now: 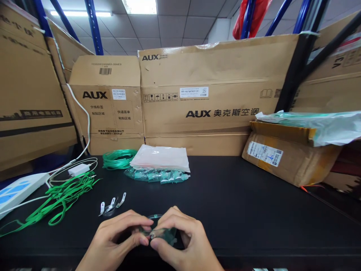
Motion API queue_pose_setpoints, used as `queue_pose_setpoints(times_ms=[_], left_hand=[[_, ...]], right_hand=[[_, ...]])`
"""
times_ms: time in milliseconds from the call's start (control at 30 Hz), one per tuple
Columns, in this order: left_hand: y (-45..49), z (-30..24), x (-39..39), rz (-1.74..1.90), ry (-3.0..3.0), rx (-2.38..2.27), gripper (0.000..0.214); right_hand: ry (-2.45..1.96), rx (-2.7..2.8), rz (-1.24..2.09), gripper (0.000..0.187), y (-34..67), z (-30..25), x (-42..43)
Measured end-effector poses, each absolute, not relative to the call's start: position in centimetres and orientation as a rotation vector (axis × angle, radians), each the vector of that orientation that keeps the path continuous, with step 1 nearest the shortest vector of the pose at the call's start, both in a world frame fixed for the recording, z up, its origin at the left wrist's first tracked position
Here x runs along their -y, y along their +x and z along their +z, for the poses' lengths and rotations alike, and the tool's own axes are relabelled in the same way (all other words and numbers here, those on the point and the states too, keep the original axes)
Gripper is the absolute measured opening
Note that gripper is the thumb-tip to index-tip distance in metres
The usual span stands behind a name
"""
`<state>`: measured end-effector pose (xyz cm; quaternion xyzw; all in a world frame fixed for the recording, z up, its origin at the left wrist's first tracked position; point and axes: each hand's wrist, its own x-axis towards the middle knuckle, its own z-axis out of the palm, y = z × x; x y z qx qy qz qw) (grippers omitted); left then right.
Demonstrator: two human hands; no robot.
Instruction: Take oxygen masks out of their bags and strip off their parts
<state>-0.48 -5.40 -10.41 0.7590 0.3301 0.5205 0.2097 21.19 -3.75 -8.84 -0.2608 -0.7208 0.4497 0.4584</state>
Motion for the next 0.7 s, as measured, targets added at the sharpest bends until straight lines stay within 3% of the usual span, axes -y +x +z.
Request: queue_pose_setpoints(times_ms=[267,700], left_hand=[[-0.2,-9.7,5.4,1.590,2.478,-0.778,0.026],[-0.6,-10.1,5.6,1.515,2.595,-0.634,0.029]], right_hand=[[-0.641,1.646,1.480,0.025,21.1,-7.3,4.1],[-0.583,1.708,1.494,0.025,21.0,-7.4,4.5]])
